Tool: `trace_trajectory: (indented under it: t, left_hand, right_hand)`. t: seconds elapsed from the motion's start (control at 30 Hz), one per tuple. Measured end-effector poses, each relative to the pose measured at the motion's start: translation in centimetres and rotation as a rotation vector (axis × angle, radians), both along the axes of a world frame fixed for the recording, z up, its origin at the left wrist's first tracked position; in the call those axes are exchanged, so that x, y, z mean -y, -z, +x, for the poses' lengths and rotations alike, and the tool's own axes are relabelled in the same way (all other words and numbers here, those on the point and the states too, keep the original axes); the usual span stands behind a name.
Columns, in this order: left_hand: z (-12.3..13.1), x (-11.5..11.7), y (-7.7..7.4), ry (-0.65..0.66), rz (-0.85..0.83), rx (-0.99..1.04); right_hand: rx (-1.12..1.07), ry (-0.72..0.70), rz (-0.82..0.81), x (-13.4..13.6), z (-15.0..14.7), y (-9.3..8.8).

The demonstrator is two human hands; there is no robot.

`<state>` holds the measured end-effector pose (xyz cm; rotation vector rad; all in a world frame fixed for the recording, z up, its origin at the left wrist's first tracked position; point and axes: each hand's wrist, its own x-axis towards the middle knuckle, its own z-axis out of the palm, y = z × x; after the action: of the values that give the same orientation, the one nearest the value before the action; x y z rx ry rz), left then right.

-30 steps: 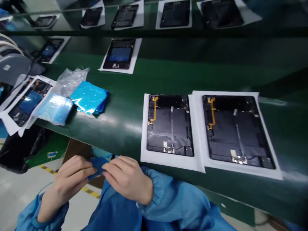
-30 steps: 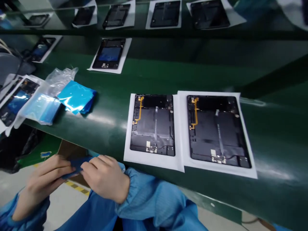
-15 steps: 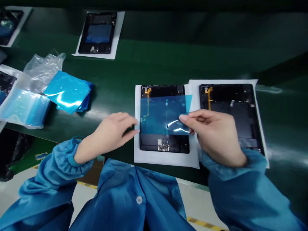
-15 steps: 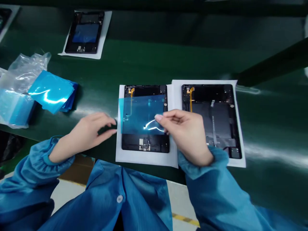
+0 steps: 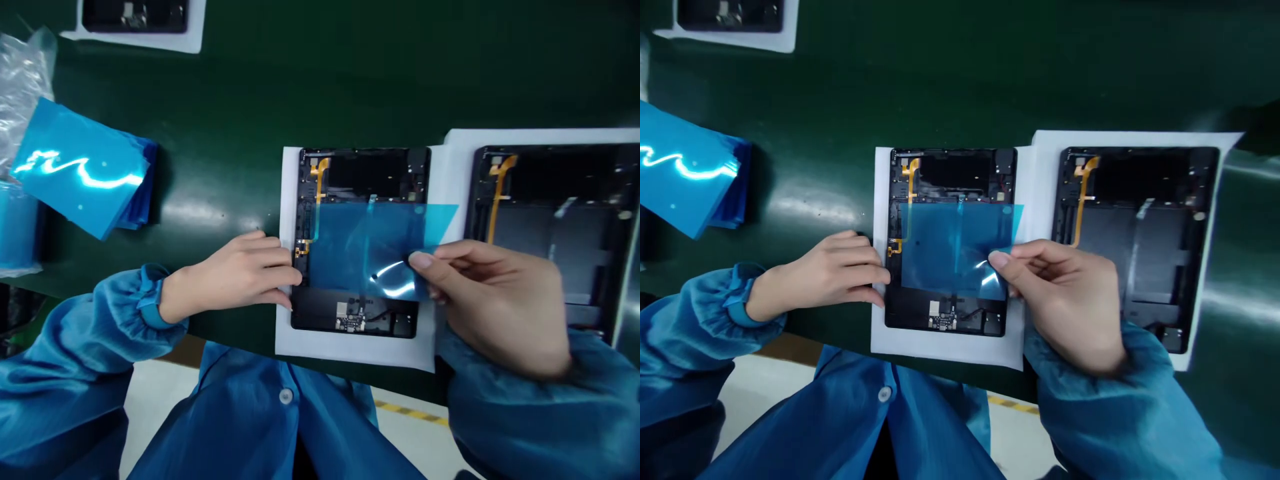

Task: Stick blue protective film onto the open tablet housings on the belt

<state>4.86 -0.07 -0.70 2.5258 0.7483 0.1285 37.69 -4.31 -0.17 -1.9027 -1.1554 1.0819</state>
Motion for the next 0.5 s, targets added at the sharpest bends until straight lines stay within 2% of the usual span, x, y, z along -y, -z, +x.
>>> trace_trajectory:
  t: [0.3,0.5]
  left_hand:
    - [0.0,-0.1,-0.4,-0.001,-0.055,-0.013]
    - [0.1,-0.5,-0.3,0.084,0.083,0.171]
  right_hand:
    - [0.097,-0.033,0.000,0.4,0.0,-0.7]
    - [0.114,-0.035,0.003,0.4,-0.2,-1.1]
